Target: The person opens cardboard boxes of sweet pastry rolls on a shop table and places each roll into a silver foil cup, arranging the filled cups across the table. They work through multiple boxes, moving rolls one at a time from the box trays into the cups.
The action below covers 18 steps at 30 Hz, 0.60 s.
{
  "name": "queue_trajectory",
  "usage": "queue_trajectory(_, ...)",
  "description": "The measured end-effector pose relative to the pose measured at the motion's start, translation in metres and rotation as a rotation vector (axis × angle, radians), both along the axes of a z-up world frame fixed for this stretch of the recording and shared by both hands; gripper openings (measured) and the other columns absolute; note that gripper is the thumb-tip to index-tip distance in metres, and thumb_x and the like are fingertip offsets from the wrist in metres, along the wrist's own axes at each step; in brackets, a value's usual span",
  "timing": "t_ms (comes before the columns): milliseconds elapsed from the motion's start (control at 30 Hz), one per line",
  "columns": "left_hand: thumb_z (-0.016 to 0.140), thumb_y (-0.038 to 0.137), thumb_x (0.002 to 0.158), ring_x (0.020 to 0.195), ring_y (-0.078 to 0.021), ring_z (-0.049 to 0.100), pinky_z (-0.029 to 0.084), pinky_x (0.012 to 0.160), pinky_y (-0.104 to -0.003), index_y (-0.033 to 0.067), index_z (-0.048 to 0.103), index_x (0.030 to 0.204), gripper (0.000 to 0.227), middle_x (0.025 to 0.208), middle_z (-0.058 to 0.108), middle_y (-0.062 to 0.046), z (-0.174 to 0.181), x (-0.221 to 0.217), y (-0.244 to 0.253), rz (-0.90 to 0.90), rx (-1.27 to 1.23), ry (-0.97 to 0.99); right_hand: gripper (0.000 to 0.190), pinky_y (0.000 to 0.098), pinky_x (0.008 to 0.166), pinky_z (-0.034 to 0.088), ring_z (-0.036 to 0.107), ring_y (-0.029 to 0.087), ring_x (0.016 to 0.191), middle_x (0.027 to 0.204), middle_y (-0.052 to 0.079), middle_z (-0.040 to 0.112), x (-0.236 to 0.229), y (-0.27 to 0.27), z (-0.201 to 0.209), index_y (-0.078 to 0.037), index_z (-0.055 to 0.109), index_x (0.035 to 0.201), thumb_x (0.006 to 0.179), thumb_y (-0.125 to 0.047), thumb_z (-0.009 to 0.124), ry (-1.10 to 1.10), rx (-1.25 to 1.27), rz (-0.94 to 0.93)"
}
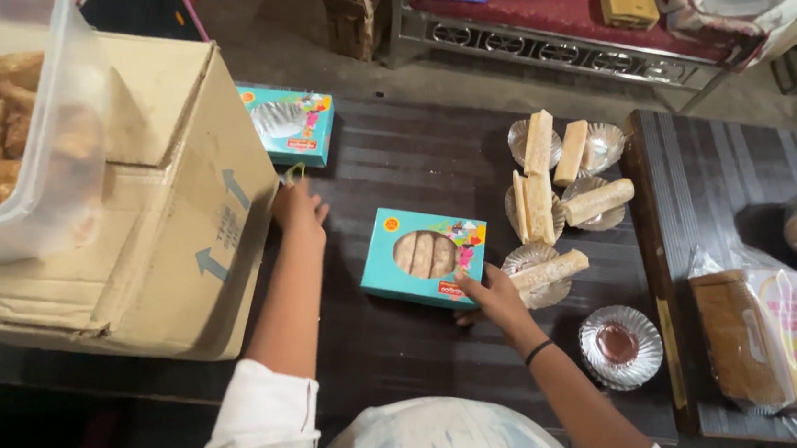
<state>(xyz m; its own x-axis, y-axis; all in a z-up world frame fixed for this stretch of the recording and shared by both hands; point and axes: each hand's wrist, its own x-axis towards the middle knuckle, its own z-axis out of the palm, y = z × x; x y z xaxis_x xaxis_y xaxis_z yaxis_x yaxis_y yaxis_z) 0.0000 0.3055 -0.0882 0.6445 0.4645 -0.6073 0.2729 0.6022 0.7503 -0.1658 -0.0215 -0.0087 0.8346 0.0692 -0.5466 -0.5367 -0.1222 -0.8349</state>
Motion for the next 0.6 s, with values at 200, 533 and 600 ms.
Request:
queue_trajectory(200,0.066,0.015,0.089,0.105,-0.0245,0.067,0.051,0.091,-0.034,-0.0034,0.063,0.125,0.041,0.116,0.071,-0.013,-0.027,-0.089,-0.048,-0.108,0.428,-0.245,0.052,0.0376,0.064,0.054,0.07,0.024,0.068,0.075,0.017,0.073,0.009,-0.008,-0.029,0.005,0.073,0.094,0.082,-0.046,0.076,-0.46,-0.605,0.062)
queue_trajectory(533,0.071,0.028,0.092,0.096,-0.0175,0.072,0.055,0.084,-0.032,-0.0041,0.071,0.122,0.044,0.107,0.077,-0.012,0.012,-0.124,-0.047,-0.79,0.469,-0.032,0.046,0.0311,0.062,0.053,0.07,0.017,0.07,0.086,0.01,0.077,0.037,-0.024,-0.041,0.003,0.069,0.107,0.071,-0.021,0.085,-0.088,-0.158,0.002)
queue_trajectory(600,0.072,0.026,0.089,0.092,-0.0175,0.072,0.057,0.078,-0.033,-0.0009,0.068,0.124,0.044,0.105,0.076,-0.009,0.018,-0.129,-0.041,-0.834,0.363,0.047,0.047,0.0289,0.065,0.053,0.068,0.013,0.076,0.091,0.008,0.074,0.035,-0.018,-0.029,0.003,0.069,0.111,0.076,-0.024,0.084,-0.088,-0.255,0.004)
